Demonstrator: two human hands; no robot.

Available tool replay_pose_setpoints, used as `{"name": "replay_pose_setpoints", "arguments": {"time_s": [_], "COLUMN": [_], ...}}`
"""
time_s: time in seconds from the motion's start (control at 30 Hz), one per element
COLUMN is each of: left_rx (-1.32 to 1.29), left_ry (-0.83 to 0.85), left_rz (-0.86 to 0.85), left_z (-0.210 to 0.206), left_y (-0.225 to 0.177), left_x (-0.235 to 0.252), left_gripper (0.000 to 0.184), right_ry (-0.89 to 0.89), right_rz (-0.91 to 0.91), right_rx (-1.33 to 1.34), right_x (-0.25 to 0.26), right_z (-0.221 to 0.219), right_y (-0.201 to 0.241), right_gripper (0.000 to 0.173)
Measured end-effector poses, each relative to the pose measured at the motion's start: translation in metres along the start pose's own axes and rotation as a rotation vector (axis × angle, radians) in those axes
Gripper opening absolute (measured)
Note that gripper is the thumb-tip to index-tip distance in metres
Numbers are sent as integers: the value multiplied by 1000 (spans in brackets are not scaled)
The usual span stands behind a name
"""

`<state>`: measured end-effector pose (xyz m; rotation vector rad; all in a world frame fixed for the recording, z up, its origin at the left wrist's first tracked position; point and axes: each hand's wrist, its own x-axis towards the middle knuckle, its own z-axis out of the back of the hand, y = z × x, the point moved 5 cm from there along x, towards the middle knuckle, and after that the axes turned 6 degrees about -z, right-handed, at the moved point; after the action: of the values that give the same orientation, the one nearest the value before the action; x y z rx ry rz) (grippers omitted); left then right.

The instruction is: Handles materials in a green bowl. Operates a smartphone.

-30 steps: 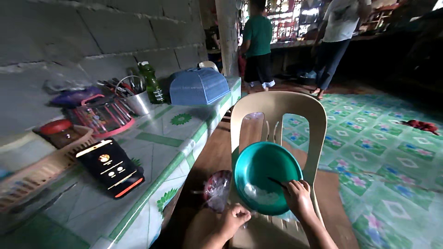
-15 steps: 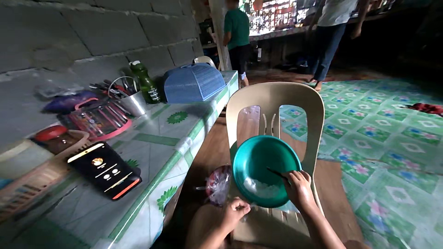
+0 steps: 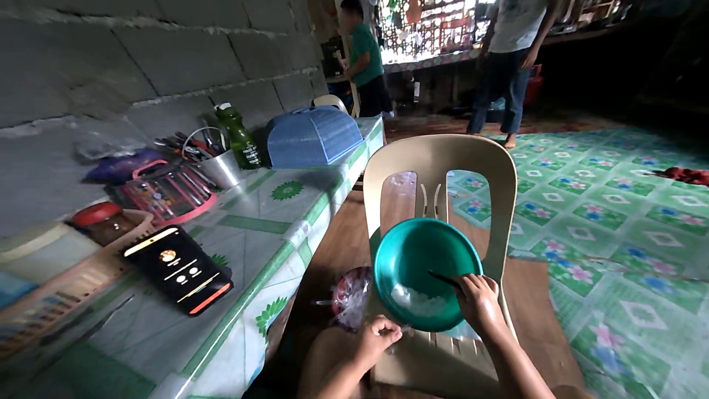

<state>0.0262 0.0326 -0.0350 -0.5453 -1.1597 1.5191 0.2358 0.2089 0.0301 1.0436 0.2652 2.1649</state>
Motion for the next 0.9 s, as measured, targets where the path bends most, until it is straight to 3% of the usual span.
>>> {"name": "replay_pose_setpoints", "arguments": {"time_s": [0.13,0.9], "left_rx": [-6,8], "left_ry": [3,-10], "left_rz": [10,19], "left_z": [-1,-2], "left_y": [1,2], "left_x": [1,0], "left_gripper": [16,15], "right_ry": [92,37], "right_rz": [-78,-27], "right_rx": [-34,-16], "right_x": [2,0], "right_z": [-2,-3], "right_y": [-3,-4], "right_gripper": [21,13]}}
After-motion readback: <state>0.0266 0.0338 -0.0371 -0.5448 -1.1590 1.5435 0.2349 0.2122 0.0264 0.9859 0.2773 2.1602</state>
